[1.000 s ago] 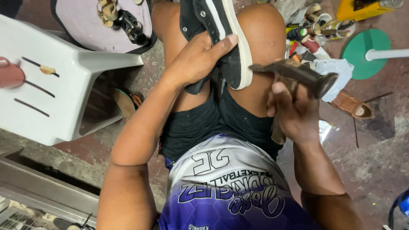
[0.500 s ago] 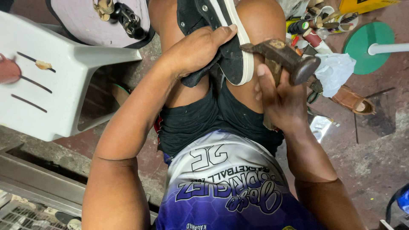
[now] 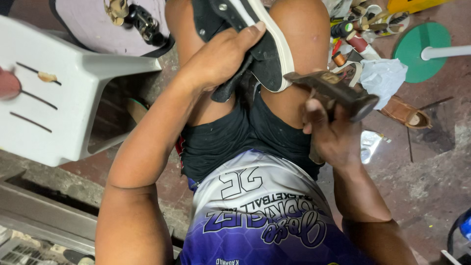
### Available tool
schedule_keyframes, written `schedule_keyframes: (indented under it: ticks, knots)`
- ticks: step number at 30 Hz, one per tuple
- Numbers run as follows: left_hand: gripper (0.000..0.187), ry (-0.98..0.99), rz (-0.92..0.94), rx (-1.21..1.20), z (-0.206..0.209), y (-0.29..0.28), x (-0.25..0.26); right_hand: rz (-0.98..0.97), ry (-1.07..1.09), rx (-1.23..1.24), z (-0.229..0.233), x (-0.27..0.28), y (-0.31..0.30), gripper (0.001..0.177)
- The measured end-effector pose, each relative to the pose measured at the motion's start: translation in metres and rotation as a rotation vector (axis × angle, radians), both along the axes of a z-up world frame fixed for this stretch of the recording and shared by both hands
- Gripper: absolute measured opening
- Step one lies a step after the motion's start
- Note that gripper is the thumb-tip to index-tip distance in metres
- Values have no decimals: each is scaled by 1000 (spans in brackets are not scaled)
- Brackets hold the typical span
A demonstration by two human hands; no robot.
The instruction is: The person repairs a black sneaker by hand-applying a white rubber strip to the shoe's sole edge and pressing it into place. They then use a hammer to tap the strip along the sole perimeter to secure it.
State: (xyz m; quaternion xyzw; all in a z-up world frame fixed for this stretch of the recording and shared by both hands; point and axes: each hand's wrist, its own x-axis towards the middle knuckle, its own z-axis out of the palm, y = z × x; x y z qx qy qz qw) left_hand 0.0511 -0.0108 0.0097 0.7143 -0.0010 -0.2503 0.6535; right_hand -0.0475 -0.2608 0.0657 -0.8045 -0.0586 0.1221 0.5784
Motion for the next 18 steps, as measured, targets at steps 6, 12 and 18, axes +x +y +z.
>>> schedule_keyframes:
  ticks: [6, 12, 18]
  knots:
    - [53, -16, 1, -232, 18, 3, 7, -127, -1, 132, 3, -1, -19, 23]
    - [42, 51, -4, -331, 9, -6, 12, -105, 9, 197, -10, 3, -20, 33]
    - [31, 96, 16, -353, -2, -10, 12, -91, 33, 90, -9, 19, -15, 38]
